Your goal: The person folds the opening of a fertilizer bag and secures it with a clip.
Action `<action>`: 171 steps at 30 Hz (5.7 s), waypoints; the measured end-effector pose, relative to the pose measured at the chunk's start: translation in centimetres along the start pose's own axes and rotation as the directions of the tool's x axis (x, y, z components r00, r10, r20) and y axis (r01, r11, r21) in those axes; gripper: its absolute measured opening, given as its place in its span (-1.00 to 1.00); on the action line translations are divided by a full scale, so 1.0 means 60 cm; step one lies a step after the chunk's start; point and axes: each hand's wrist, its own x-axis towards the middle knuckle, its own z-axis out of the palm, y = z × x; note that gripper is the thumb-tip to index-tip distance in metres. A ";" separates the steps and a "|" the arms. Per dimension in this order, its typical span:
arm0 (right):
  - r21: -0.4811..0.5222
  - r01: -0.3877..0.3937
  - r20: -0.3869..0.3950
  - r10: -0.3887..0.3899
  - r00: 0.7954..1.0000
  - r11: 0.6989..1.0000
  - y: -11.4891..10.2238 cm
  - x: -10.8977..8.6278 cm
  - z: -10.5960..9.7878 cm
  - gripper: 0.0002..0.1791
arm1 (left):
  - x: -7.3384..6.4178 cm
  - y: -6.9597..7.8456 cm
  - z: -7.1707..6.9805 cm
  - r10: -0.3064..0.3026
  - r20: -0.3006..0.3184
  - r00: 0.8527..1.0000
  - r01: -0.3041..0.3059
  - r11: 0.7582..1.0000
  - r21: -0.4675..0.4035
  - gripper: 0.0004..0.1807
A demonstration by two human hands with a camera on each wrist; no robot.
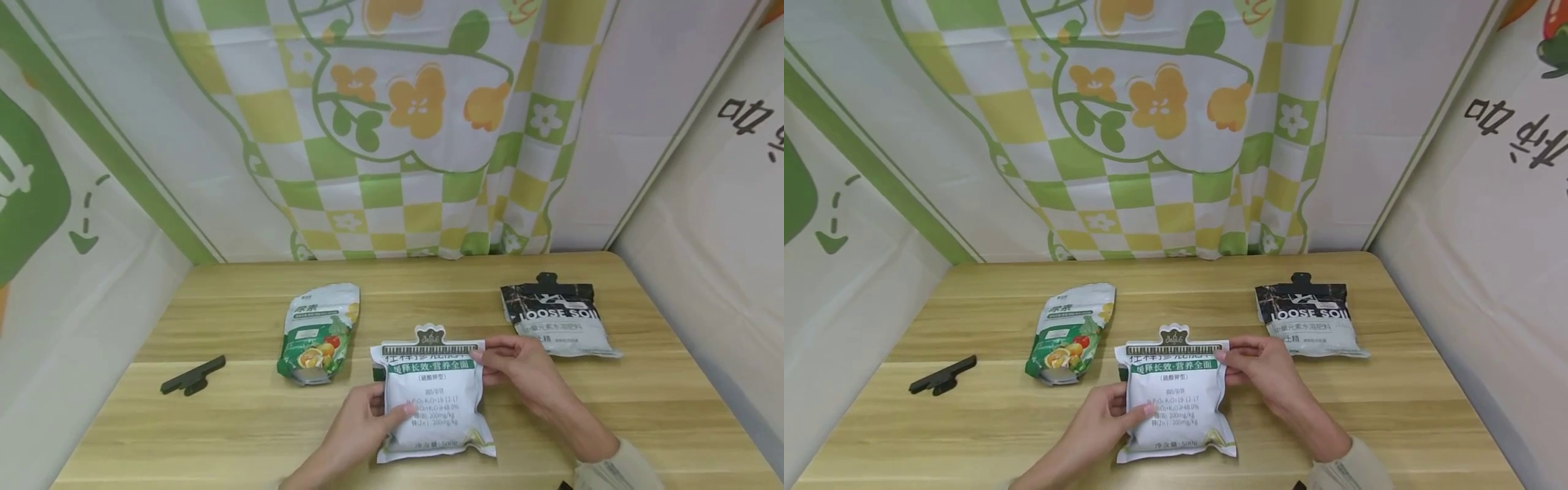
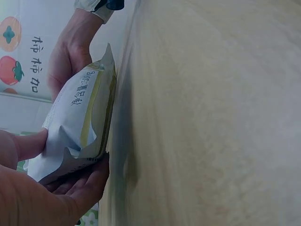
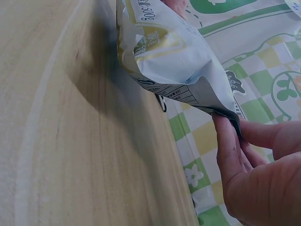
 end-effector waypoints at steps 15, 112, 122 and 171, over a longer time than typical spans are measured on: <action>-0.017 0.022 -0.025 -0.022 0.999 1.000 -0.021 0.010 -0.009 -0.50 | 0.030 0.025 -0.007 -0.055 -0.057 0.997 0.050 0.996 -0.077 -0.61; -0.204 -0.128 -0.301 0.063 0.952 0.971 -0.029 0.203 0.010 -0.36 | 0.191 0.043 -0.090 -0.060 -0.212 0.975 0.135 0.922 0.363 -0.67; -0.324 -0.081 -0.308 -0.024 0.951 0.943 -0.060 0.174 0.014 -0.31 | 0.160 0.080 -0.152 -0.004 -0.259 0.966 0.099 0.929 0.357 -0.64; -0.078 -0.031 0.200 0.046 0.979 0.996 -0.067 0.212 0.319 -0.66 | 0.099 -0.010 -0.324 -0.250 -0.356 0.901 0.374 0.862 0.342 -0.18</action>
